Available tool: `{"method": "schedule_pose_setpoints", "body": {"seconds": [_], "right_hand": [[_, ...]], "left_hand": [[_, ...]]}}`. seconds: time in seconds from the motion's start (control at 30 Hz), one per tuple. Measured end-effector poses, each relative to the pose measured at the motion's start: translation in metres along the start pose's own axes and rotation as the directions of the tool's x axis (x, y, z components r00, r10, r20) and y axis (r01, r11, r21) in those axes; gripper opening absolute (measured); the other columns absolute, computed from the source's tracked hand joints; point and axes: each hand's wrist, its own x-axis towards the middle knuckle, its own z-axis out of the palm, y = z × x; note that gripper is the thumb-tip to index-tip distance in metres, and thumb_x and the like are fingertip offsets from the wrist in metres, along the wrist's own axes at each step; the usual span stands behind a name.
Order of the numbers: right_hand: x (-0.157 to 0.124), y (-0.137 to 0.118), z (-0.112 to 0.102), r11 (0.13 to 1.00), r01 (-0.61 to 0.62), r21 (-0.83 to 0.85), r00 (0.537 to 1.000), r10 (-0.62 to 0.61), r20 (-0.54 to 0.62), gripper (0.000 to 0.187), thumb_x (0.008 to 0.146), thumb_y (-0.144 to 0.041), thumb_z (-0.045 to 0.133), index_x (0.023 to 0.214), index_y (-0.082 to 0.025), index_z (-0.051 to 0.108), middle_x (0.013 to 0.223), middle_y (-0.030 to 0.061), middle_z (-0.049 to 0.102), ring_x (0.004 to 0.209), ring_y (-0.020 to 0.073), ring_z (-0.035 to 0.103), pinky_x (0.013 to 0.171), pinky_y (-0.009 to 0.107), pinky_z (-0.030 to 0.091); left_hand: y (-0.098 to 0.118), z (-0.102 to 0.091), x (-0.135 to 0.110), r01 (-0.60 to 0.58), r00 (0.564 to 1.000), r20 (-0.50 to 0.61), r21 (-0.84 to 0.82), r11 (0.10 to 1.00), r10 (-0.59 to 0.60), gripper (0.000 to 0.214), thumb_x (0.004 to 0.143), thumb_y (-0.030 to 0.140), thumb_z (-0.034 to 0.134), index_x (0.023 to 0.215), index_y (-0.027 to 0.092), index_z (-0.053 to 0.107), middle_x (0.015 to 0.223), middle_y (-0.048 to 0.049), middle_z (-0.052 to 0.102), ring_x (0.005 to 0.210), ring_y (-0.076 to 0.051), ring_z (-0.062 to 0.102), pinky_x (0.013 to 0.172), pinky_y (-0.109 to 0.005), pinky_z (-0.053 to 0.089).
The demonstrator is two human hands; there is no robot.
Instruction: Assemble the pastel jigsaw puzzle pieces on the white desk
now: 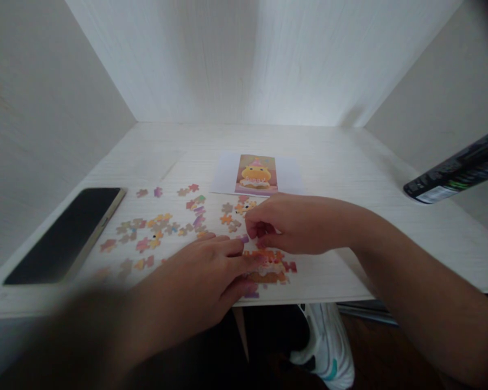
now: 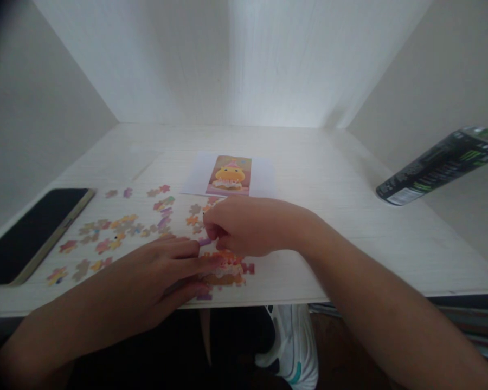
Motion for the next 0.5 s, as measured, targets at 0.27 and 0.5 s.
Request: {"method": "schedule_pose_setpoints", "body": {"seconds": [0.27, 0.5], "right_hand": [[0.003, 0.008, -0.007, 0.968, 0.127, 0.215, 0.992, -0.13, -0.001, 0.028, 0.089, -0.01, 0.048, 0.103, -0.017, 0.071, 0.098, 0.005, 0.071, 0.088, 0.0149, 0.06, 0.08, 0.026, 0.043], [0.004, 0.017, -0.01, 0.925, 0.082, 0.372, 0.994, -0.104, 0.039, 0.013, 0.088, -0.016, 0.055, 0.091, -0.015, 0.067, 0.081, 0.002, 0.066, 0.071, 0.0117, 0.055, 0.065, 0.024, 0.042]], "left_hand": [[-0.001, 0.001, 0.0, -0.023, 1.0, -0.02, 0.007, 1.0, 0.023, 0.031, 0.098, 0.031, 0.048, 0.126, 0.036, 0.06, 0.122, -0.0008, 0.065, 0.107, -0.024, 0.061, 0.095, -0.046, 0.047], [0.001, -0.001, 0.0, 0.006, 0.999, 0.031, 0.015, 1.0, -0.007, 0.029, 0.098, 0.031, 0.048, 0.123, 0.034, 0.06, 0.111, -0.0006, 0.065, 0.101, -0.023, 0.06, 0.092, -0.043, 0.047]]}}
